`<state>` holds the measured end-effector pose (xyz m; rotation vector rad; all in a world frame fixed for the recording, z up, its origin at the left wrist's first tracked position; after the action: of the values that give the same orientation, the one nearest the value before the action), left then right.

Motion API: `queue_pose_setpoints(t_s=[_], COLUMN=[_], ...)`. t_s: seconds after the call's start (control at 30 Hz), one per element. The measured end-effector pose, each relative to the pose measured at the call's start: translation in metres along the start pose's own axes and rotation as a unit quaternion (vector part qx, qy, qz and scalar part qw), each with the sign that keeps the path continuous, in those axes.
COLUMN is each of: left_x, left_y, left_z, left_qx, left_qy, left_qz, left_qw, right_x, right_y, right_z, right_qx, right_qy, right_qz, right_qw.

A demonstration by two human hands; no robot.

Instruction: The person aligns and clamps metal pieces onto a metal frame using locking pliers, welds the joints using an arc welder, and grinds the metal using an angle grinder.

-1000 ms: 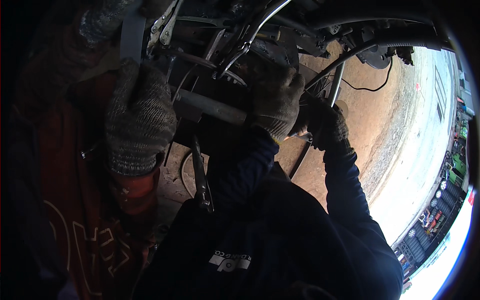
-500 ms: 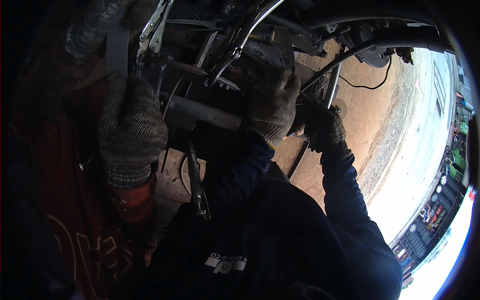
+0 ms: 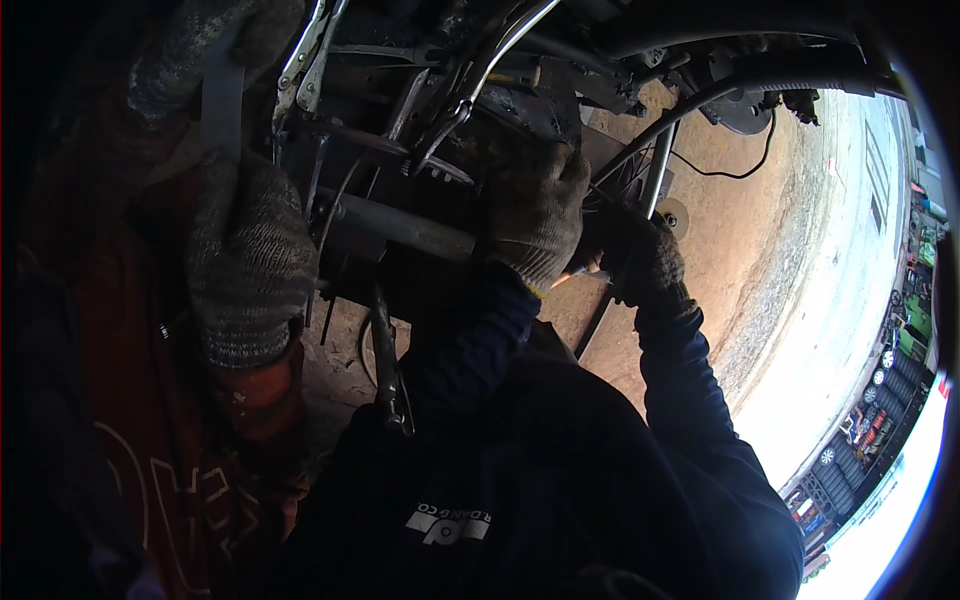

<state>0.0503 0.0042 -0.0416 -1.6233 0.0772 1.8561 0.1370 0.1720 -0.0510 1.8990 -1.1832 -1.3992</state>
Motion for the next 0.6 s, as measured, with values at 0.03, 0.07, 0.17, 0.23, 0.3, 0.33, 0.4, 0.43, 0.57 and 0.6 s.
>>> queue_pose_setpoints(t_s=[0.03,0.07,0.17,0.23,0.3,0.33,0.4,0.43,0.57,0.6], left_x=[0.000,0.000,0.003,0.003,0.004,0.006,0.006,0.005,0.006,0.007], left_y=[0.000,-0.001,-0.002,-0.003,-0.007,-0.006,-0.004,-0.002,-0.005,-0.005], left_z=[0.000,0.000,0.000,-0.001,0.000,0.001,0.000,0.002,0.000,0.000], left_qx=[-0.003,-0.006,-0.001,0.001,0.008,-0.002,-0.010,-0.008,-0.002,-0.004], left_qy=[0.006,0.011,0.000,-0.012,-0.018,0.005,0.029,0.024,0.010,0.005], left_qz=[-0.006,-0.012,-0.013,-0.005,-0.008,-0.012,-0.021,-0.003,0.008,0.003], left_qw=[1.000,1.000,1.000,1.000,1.000,1.000,0.999,1.000,1.000,1.000], right_x=[-0.001,-0.001,0.001,0.007,0.004,0.000,-0.006,-0.010,-0.046,-0.057], right_y=[0.002,0.001,-0.001,-0.012,-0.041,-0.055,-0.056,-0.057,-0.079,-0.083], right_z=[-0.001,-0.001,-0.002,-0.001,0.002,-0.005,-0.025,-0.032,-0.075,-0.081], right_qx=[0.010,0.010,-0.042,0.174,0.173,0.169,0.167,0.157,0.218,0.218], right_qy=[0.003,0.002,-0.018,-0.069,-0.089,-0.105,-0.133,-0.154,-0.104,-0.109], right_qz=[-0.018,-0.017,-0.005,0.449,0.459,0.468,0.467,0.469,0.323,0.323], right_qw=[1.000,1.000,0.999,0.874,0.867,0.861,0.858,0.855,0.915,0.915])
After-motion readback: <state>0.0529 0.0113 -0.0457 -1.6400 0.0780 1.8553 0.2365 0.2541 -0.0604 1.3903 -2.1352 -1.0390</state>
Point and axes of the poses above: each hand's wrist, its own z-axis towards the middle knuckle, its own x-axis out of the palm, y = z × x, the point moved 2 cm from there along z, towards the middle knuckle, and after that the axes turned 8 degrees about z, right-handed, at the moved point
